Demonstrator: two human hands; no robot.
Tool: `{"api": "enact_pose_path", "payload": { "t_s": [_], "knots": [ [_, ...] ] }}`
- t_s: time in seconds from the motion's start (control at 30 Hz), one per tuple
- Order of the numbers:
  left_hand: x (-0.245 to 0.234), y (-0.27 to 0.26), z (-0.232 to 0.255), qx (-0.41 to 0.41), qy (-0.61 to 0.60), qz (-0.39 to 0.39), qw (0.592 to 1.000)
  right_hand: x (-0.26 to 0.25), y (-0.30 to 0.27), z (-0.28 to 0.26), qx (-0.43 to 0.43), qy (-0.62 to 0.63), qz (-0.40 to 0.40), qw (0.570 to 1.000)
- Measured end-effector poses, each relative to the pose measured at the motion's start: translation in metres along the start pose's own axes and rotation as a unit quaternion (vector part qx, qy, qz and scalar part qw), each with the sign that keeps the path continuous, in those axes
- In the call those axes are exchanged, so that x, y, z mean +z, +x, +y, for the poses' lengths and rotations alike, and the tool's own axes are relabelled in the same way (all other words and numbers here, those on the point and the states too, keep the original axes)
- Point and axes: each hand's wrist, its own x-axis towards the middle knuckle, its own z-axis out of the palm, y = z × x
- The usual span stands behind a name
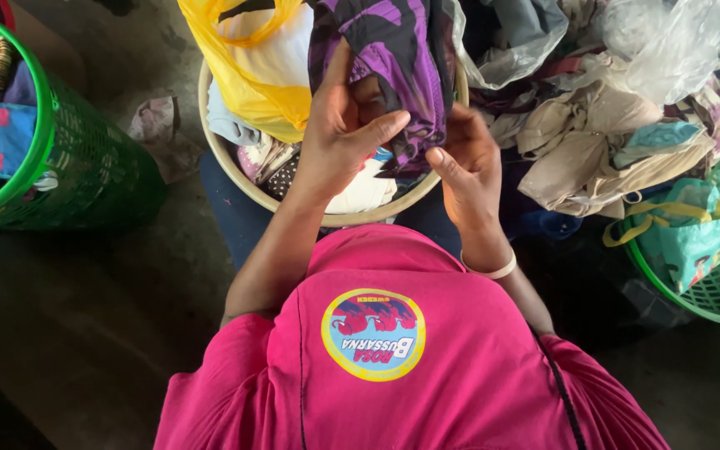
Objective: The person sits on the floor and sorts through a pile of clothes in a basin, picking up items one by one, unfolding them, and placing them into a plastic bag. They handle several garments including patterned and solid-colored pieces.
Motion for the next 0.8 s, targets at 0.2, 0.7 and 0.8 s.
{"api": "enact_pose_path", "payload": {
  "t_s": [0.2, 0.7, 0.8],
  "knots": [
    [-0.011, 0.003, -0.008, -0.008, -0.004, 0.018, 1.000, -0.005, -0.009, 0.006, 0.065, 0.086, 0.016, 0.994],
    [-0.024, 0.007, -0.023, -0.015, -0.063, 0.060, 0.996, 0.000, -0.009, -0.001, 0.047, 0.079, 0.009, 0.996],
    [-0.022, 0.009, -0.019, -0.018, -0.048, 0.040, 0.998, 0.006, -0.008, -0.008, 0.050, 0.043, 0.023, 0.998]
  ]
}}
